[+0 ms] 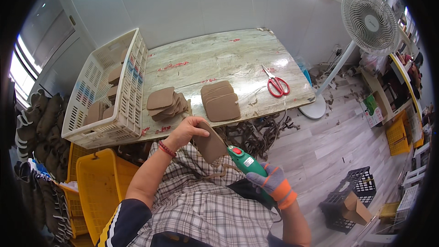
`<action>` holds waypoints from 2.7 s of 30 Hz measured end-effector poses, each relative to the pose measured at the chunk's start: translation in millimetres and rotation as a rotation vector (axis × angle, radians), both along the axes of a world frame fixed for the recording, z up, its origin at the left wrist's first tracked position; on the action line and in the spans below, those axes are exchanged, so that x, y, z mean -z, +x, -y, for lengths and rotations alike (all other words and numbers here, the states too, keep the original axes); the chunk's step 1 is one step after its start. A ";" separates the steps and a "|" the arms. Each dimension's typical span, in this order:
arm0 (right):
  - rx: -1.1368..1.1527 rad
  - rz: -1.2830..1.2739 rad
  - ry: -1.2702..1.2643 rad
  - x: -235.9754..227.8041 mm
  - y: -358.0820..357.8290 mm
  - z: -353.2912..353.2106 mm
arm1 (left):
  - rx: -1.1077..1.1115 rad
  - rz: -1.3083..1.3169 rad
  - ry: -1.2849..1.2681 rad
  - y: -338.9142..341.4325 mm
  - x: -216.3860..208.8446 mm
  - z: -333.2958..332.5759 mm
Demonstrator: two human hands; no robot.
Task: The person uses a handheld rotary tool to smooth the edges of small brown cardboard pieces. They pick up each piece from a stack on the table, run the tool along the edges, and place the finished piece into a white plastic basket.
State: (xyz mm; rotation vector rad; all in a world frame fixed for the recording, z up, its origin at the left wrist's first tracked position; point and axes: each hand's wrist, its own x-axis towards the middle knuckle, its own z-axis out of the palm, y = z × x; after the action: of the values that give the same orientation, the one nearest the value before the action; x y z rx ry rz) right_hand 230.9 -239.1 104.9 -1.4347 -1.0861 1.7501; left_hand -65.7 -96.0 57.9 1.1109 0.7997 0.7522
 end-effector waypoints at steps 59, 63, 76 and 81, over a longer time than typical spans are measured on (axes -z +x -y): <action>0.290 0.217 0.111 58.9 -1.5 -10.9 | -0.462 -1.205 1.240 50.1 38.3 -48.0; 0.301 0.196 0.112 59.8 -2.6 -10.1 | -0.543 -1.100 1.101 52.2 28.1 -55.5; 0.294 0.260 0.240 43.7 -7.8 -14.0 | -0.637 0.539 -0.003 68.8 35.7 -11.9; 0.347 0.236 0.303 27.4 -22.0 -16.0 | -0.720 0.904 -0.305 91.8 14.2 -1.2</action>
State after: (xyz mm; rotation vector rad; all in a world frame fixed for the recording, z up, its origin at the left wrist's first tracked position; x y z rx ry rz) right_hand 208.9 -223.1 77.5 -1.5514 -1.0895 1.1441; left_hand 26.0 -94.8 43.7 0.1015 0.4779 1.5215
